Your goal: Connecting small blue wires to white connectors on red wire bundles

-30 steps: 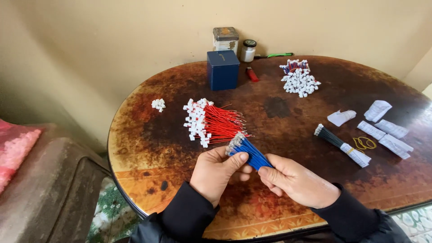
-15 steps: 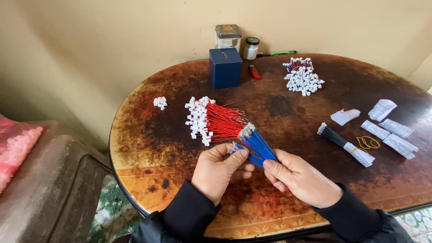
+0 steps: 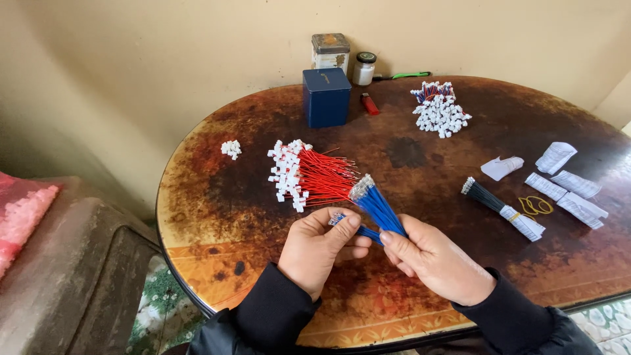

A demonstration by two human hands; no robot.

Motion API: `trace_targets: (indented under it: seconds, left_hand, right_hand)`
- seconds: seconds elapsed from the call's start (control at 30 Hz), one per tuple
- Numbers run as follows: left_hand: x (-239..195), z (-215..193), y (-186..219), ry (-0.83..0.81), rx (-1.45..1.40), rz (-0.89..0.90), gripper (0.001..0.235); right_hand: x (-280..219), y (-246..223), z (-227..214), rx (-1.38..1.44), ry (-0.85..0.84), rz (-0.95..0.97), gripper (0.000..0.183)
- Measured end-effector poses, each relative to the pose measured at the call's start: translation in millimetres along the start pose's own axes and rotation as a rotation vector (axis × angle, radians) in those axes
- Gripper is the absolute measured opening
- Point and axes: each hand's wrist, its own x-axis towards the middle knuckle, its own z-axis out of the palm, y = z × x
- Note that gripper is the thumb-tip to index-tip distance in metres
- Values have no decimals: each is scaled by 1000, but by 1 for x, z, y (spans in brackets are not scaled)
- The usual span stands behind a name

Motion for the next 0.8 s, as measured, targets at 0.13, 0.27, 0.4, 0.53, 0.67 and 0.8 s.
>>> trace_targets:
  seconds: [0.13, 0.27, 0.4, 0.53, 0.67, 0.8]
  left_hand:
    - [3, -4, -3, -6, 40, 47, 5]
    - [0, -6, 6, 6, 81, 147, 7]
    - [-5, -12, 26, 108, 94, 206, 10]
    - [-5, -19, 35, 137, 103, 225, 13]
    - [-6, -18, 37, 171, 191, 225, 11]
    - [-6, -17, 35, 152, 224, 240, 9]
  right_hand:
    - [1, -7, -3, 0, 164, 52, 28]
    - [2, 3, -29, -309, 346, -39, 36]
    - [0, 36, -72, -867, 488, 132, 33]
    - [-7, 49, -84, -1173, 423, 466, 30]
    - [-8, 73, -94, -1371, 417, 370, 32]
    - [-8, 82, -101, -1494, 415, 230, 34]
